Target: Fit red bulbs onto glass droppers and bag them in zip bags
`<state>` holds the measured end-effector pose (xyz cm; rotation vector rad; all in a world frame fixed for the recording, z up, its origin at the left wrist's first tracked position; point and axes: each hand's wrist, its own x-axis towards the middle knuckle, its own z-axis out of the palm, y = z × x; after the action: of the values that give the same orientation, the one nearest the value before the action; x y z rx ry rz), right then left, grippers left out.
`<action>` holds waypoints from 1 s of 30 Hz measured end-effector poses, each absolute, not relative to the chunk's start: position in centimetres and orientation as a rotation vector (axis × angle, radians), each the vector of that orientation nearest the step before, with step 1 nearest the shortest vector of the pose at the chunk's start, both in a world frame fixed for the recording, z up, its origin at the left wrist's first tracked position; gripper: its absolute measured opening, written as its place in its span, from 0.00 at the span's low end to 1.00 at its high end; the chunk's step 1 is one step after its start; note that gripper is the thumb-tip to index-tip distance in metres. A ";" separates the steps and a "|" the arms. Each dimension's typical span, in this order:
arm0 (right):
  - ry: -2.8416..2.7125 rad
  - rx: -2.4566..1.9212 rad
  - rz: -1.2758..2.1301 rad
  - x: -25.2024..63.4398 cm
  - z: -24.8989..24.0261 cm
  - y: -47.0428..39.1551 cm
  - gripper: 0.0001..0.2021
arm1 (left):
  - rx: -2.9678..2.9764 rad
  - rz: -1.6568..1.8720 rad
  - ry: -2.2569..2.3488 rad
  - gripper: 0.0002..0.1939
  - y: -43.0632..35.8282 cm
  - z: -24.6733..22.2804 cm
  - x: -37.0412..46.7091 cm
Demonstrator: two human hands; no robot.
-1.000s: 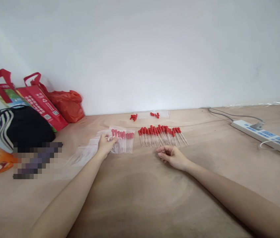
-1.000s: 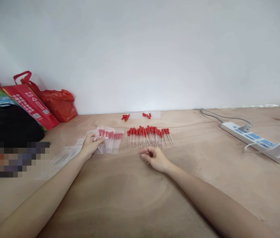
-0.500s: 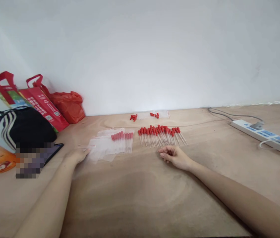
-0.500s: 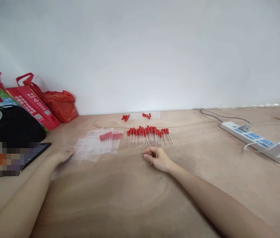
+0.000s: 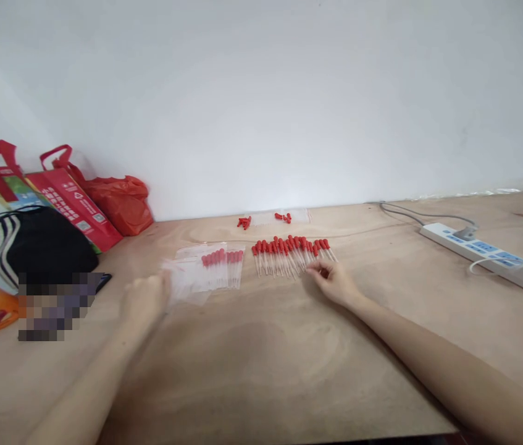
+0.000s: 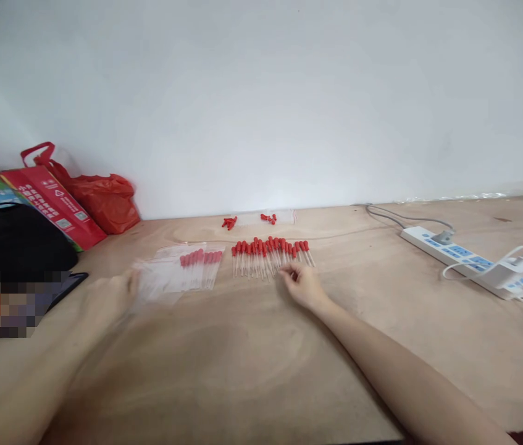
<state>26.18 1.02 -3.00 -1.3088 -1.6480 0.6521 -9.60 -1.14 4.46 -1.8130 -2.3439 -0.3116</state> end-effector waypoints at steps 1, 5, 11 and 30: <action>-1.620 -1.355 0.519 27.0 -2.9 1.7 0.09 | -1.964 -0.166 -2.183 0.12 -1.8 4.4 -7.6; -1.472 -1.574 0.271 29.8 -2.5 3.4 0.10 | -2.592 -0.137 -1.465 0.13 -3.6 2.1 0.7; -1.834 -1.263 0.563 28.1 -2.4 1.1 0.08 | -2.829 -0.287 -1.257 0.14 -2.5 -0.9 6.9; -2.379 -0.684 0.723 27.8 -0.9 -3.1 0.13 | -3.176 -0.195 -1.282 0.25 -2.3 -0.1 2.1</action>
<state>27.80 -3.06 -0.85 -0.6843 -2.3792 0.7226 2.09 -2.33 -0.10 -3.1763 -1.2821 -0.1953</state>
